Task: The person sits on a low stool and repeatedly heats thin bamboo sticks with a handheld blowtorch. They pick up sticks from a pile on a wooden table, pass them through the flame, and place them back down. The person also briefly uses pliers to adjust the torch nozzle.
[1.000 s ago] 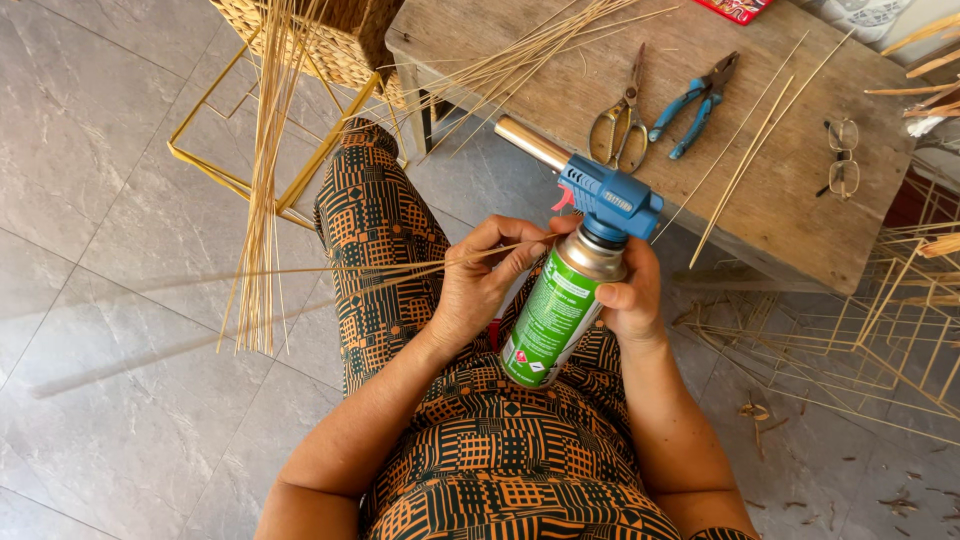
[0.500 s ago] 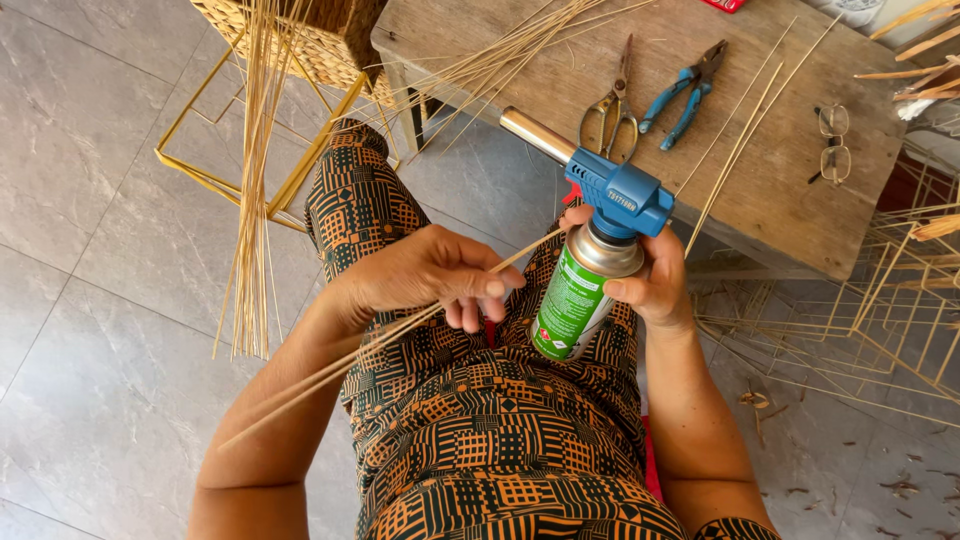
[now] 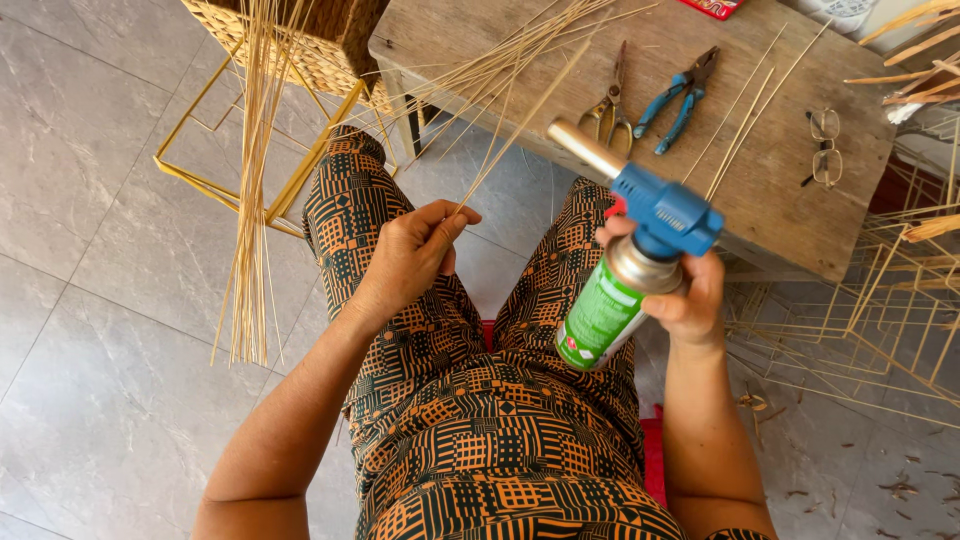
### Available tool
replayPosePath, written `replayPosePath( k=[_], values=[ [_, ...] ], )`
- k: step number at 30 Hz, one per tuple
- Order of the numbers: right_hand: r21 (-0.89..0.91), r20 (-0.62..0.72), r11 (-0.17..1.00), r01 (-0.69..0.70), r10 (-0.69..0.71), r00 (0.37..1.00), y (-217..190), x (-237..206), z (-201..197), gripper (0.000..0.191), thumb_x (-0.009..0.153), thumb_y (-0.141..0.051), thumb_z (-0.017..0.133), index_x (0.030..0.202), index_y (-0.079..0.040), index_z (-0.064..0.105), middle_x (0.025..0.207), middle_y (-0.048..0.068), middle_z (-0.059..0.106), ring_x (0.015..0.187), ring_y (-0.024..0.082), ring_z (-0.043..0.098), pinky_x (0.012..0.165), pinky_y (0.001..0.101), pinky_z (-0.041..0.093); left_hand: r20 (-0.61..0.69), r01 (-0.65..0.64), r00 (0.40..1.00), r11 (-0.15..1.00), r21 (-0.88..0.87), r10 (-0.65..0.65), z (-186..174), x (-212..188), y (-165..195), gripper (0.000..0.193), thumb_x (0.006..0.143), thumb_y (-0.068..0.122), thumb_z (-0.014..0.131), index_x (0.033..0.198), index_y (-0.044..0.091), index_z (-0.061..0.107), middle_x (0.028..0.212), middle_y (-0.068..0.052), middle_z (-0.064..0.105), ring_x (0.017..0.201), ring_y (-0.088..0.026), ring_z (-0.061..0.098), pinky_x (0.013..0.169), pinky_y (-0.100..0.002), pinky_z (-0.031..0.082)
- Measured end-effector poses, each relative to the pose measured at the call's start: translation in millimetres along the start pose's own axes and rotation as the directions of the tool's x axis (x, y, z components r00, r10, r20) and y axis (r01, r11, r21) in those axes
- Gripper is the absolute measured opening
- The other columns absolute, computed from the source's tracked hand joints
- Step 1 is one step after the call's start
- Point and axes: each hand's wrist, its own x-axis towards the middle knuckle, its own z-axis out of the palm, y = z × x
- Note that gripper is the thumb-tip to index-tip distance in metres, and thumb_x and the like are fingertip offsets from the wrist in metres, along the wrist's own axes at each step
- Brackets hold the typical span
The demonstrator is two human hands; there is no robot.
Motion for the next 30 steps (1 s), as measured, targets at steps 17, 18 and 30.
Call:
replayPosePath(
  k=[17, 18, 30],
  values=[
    [0.077, -0.132, 0.996, 0.037, -0.027, 0.991, 8.1, 7.4, -14.2, 0.086, 0.077, -0.019, 0.084, 0.151, 0.008, 0.049, 0.136, 0.022, 0.063, 0.126, 0.033, 0.065, 0.116, 0.0470, 0.051, -0.027, 0.043, 0.999, 0.995, 0.095, -0.040, -0.6, -10.1, 15.7, 0.031, 0.106, 0.028, 0.052, 0.117, 0.008, 0.073, 0.055, 0.000, 0.060, 0.052, -0.006, 0.062, 0.052, -0.025, 0.052],
    [0.084, -0.115, 0.996, 0.033, -0.023, 0.993, 7.5, 6.5, -13.8, 0.086, 0.077, -0.018, 0.084, 0.150, 0.008, 0.048, 0.139, 0.022, 0.063, 0.126, 0.033, 0.065, 0.118, 0.0471, 0.051, -0.032, 0.036, 0.999, 0.994, 0.098, -0.033, -0.7, -10.3, 15.5, 0.031, 0.106, 0.027, 0.052, 0.118, 0.008, 0.073, 0.056, 0.000, 0.059, 0.052, -0.006, 0.061, 0.052, -0.026, 0.051],
    [-0.017, 0.044, 0.997, -0.073, 0.074, 0.996, 15.1, -11.9, -1.5, 0.075, 0.077, -0.014, 0.075, 0.145, 0.008, 0.052, 0.134, 0.022, 0.067, 0.127, 0.033, 0.065, 0.117, 0.0488, 0.052, -0.068, 0.056, 0.997, 0.991, 0.125, -0.047, 2.2, -11.6, 9.6, 0.027, 0.103, 0.023, 0.057, 0.116, 0.008, 0.074, 0.058, -0.002, 0.061, 0.054, -0.007, 0.061, 0.053, -0.026, 0.051]
  ],
)
